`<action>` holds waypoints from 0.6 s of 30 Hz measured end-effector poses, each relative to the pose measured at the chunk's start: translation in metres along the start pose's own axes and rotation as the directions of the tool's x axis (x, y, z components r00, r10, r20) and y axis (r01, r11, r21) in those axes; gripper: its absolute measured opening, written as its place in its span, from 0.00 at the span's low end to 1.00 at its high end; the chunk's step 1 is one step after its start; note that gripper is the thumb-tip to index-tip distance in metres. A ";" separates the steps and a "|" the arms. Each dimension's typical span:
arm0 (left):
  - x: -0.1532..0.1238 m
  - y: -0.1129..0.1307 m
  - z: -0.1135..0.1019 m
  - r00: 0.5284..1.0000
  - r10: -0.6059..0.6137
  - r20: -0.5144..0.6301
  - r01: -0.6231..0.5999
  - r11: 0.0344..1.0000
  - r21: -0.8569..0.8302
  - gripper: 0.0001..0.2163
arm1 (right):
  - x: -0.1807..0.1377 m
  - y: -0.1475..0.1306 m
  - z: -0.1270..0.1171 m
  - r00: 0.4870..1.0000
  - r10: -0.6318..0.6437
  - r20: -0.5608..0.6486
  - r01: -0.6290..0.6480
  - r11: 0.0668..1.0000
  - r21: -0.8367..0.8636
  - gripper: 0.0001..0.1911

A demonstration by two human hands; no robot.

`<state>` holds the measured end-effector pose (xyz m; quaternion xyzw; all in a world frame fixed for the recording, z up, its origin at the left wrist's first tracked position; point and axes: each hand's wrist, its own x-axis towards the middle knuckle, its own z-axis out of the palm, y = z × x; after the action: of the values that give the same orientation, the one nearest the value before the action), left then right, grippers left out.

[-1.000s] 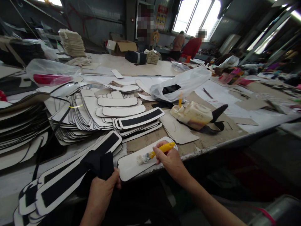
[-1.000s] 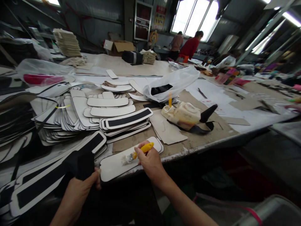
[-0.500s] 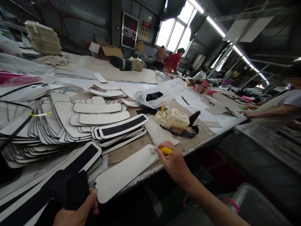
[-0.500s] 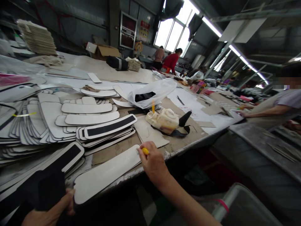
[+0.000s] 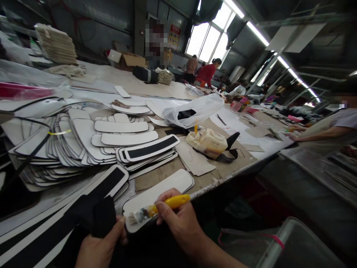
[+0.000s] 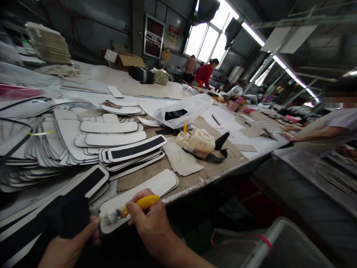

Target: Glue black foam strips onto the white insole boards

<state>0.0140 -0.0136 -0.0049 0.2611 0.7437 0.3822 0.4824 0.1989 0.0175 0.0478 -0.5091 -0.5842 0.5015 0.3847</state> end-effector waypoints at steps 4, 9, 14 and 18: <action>-0.009 0.005 0.007 1.000 0.007 -0.001 -0.007 0.996 -0.094 0.14 | 0.016 0.011 -0.005 0.995 0.078 -0.069 -0.076 0.996 0.038 0.11; -0.009 0.006 0.010 1.000 0.005 -0.022 -0.007 0.993 -0.121 0.13 | 0.019 0.005 -0.001 0.995 0.009 -0.100 -0.006 1.000 0.026 0.11; -0.010 0.008 0.010 0.998 -0.030 -0.059 0.022 0.990 -0.141 0.12 | 0.026 0.010 0.007 0.998 0.042 -0.048 -0.042 0.999 -0.003 0.12; -0.011 0.009 0.010 0.997 -0.045 -0.057 0.039 0.993 -0.108 0.12 | 0.034 0.025 -0.025 0.980 -0.116 -0.159 0.079 0.972 -0.221 0.10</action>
<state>0.0283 -0.0137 0.0059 0.2076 0.7415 0.4189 0.4813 0.2222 0.0550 0.0268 -0.5590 -0.6241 0.3708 0.4007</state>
